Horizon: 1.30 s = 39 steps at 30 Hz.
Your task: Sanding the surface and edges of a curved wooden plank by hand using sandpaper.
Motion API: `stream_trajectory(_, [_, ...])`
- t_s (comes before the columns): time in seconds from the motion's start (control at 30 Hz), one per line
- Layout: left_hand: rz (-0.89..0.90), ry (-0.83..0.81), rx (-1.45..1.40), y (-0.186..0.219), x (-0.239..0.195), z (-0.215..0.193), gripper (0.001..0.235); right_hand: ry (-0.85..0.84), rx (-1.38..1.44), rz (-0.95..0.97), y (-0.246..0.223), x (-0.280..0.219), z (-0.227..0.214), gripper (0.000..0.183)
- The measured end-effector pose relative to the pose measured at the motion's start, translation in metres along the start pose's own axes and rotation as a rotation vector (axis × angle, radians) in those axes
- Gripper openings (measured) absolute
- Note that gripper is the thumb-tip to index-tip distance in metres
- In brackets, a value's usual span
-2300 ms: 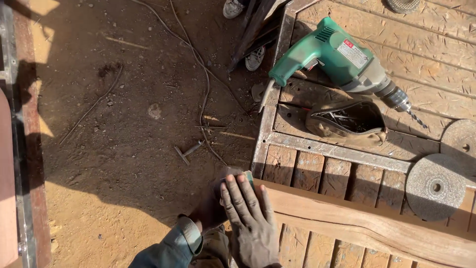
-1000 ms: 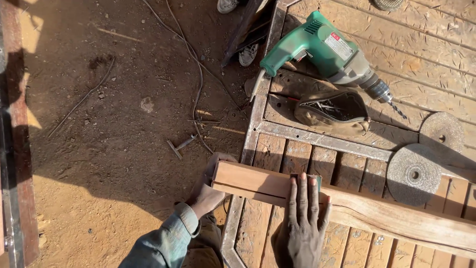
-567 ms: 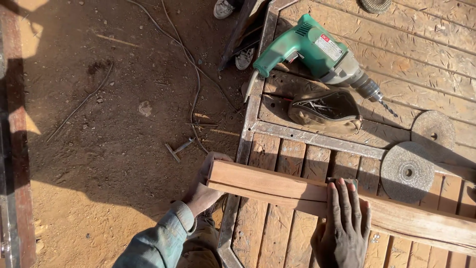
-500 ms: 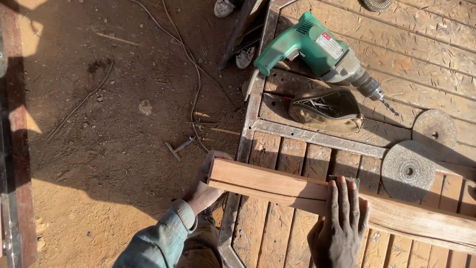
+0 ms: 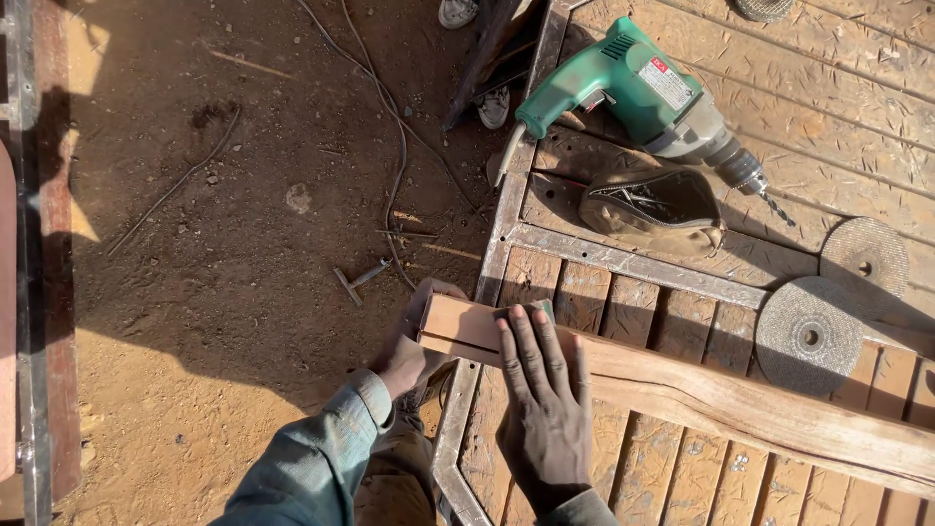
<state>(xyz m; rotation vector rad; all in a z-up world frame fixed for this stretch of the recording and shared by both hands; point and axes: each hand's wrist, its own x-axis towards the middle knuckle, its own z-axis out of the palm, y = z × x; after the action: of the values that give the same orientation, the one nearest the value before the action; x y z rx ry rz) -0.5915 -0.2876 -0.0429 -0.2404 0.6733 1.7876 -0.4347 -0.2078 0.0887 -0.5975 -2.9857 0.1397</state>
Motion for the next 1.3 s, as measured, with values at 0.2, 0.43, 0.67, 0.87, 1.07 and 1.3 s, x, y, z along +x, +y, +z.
stream_trajectory(0.2, [0.46, -0.074, 0.619, -0.01, -0.017, -0.003, 0.025, 0.071, -0.056, 0.276, -0.001, -0.016, 0.004, 0.081])
stream_trajectory(0.43, [0.521, -0.062, 0.745, -0.003, -0.015, 0.003, 0.029, 0.037, -0.003, 0.057, 0.004, 0.0, -0.003, 0.071])
stream_trajectory(0.67, [0.577, -0.044, 0.863, 0.0, -0.007, 0.003, 0.034, 0.108, -0.019, 0.25, 0.024, -0.019, -0.008, 0.09])
stream_trajectory(0.87, [0.298, -0.24, 0.4, -0.009, 0.01, -0.04, 0.014, 0.035, -0.043, 0.089, -0.027, 0.015, 0.022, 0.081])
stream_trajectory(1.07, [0.555, -0.178, 0.959, 0.008, -0.015, 0.003, 0.023, 0.053, 0.07, -0.076, -0.037, 0.03, 0.014, 0.06])
stream_trajectory(1.3, [0.553, -0.063, 0.895, -0.007, 0.0, -0.007, 0.026, 0.013, 0.006, 0.047, 0.008, -0.016, -0.006, 0.072])
